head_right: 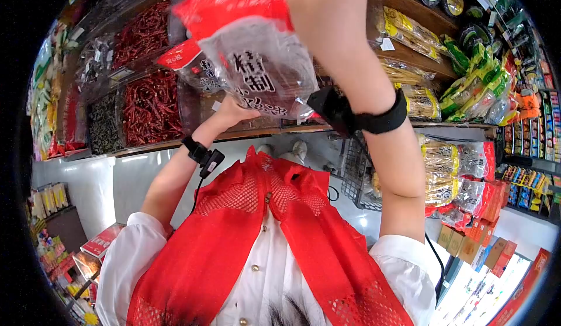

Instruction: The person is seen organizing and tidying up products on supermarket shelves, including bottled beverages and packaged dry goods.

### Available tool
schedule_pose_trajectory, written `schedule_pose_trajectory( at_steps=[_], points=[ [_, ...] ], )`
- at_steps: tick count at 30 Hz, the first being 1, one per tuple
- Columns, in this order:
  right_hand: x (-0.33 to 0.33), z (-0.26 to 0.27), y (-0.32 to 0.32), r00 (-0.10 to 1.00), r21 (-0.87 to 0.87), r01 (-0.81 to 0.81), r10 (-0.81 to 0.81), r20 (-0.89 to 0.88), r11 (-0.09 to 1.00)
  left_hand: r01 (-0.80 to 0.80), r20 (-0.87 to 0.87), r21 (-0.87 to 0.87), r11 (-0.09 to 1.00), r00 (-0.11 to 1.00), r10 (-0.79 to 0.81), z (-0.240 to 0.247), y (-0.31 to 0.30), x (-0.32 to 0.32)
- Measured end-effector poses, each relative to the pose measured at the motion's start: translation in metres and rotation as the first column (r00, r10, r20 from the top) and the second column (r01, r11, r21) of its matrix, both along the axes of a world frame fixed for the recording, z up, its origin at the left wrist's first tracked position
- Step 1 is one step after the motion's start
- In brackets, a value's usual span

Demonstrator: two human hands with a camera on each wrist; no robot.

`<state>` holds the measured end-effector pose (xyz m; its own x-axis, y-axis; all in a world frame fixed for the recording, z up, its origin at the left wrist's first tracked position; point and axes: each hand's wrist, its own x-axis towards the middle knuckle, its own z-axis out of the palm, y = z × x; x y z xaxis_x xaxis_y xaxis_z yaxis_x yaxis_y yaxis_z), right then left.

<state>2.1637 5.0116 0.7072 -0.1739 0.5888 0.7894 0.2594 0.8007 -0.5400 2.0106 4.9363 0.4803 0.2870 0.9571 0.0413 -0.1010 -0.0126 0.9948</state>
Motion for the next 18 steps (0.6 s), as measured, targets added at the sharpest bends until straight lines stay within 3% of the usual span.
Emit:
schedule_pose_trajectory(
  at_steps=[1, 3, 4, 5, 7, 9, 11, 13, 14, 15, 16, 18],
  points=[
    [0.005, -0.002, 0.010, 1.000, 0.002, 0.000, 0.000, 0.000, 1.000, 0.000, 0.000, 0.002, 1.000, 1.000, 0.000, 0.001, -0.002, -0.001],
    [0.013, 0.002, 0.018, 0.954, -0.340, -0.205, 0.109, -0.281, 0.918, -0.037, 0.098, -0.093, 0.995, 0.994, 0.047, 0.021, -0.011, -0.003],
    [0.022, 0.002, 0.012, 0.992, -0.365, -0.051, 0.004, -0.127, 0.930, -0.005, 0.037, -0.107, 0.994, 0.999, 0.009, 0.006, -0.012, -0.009],
    [0.034, -0.010, 0.012, 0.992, -0.364, -0.051, 0.004, -0.127, 0.930, -0.005, 0.037, -0.105, 0.994, 0.999, 0.009, 0.014, -0.017, -0.012],
    [0.061, -0.062, 0.013, 0.972, -0.284, 0.007, 0.060, 0.228, 0.959, -0.110, 0.113, -0.453, 0.885, 0.977, 0.179, 0.035, -0.033, -0.015],
    [0.063, -0.089, -0.023, 0.944, -0.710, 0.051, 0.199, 0.265, 0.703, -0.180, 0.075, -0.465, 0.867, 0.967, 0.242, 0.031, -0.040, -0.024],
    [0.054, -0.128, -0.050, 0.916, -0.775, -0.017, 0.320, 0.241, 0.632, -0.256, 0.013, -0.446, 0.858, 0.956, 0.292, 0.034, -0.047, -0.034],
    [0.039, -0.154, -0.071, 0.950, -0.824, 0.008, 0.253, 0.183, 0.567, -0.272, -0.056, -0.382, 0.883, 0.961, 0.272, 0.027, -0.052, -0.040],
    [0.035, -0.170, -0.071, 0.950, -0.825, 0.000, 0.257, 0.176, 0.565, -0.324, -0.083, -0.421, 0.847, 0.944, 0.319, 0.016, -0.051, -0.046],
    [0.031, -0.189, -0.070, 0.973, -0.816, 0.050, 0.157, 0.170, 0.575, -0.374, -0.112, -0.458, 0.807, 0.924, 0.365, 0.006, -0.051, -0.050],
    [0.029, -0.204, -0.068, 0.985, -0.808, 0.101, 0.053, 0.162, 0.581, -0.374, -0.070, -0.460, 0.805, 0.920, 0.387, -0.001, -0.051, -0.054],
    [0.024, -0.226, -0.066, 0.981, -0.808, 0.144, 0.026, 0.193, 0.571, -0.392, 0.004, -0.538, 0.746, 0.884, 0.468, 0.010, -0.052, -0.052]
  ],
)
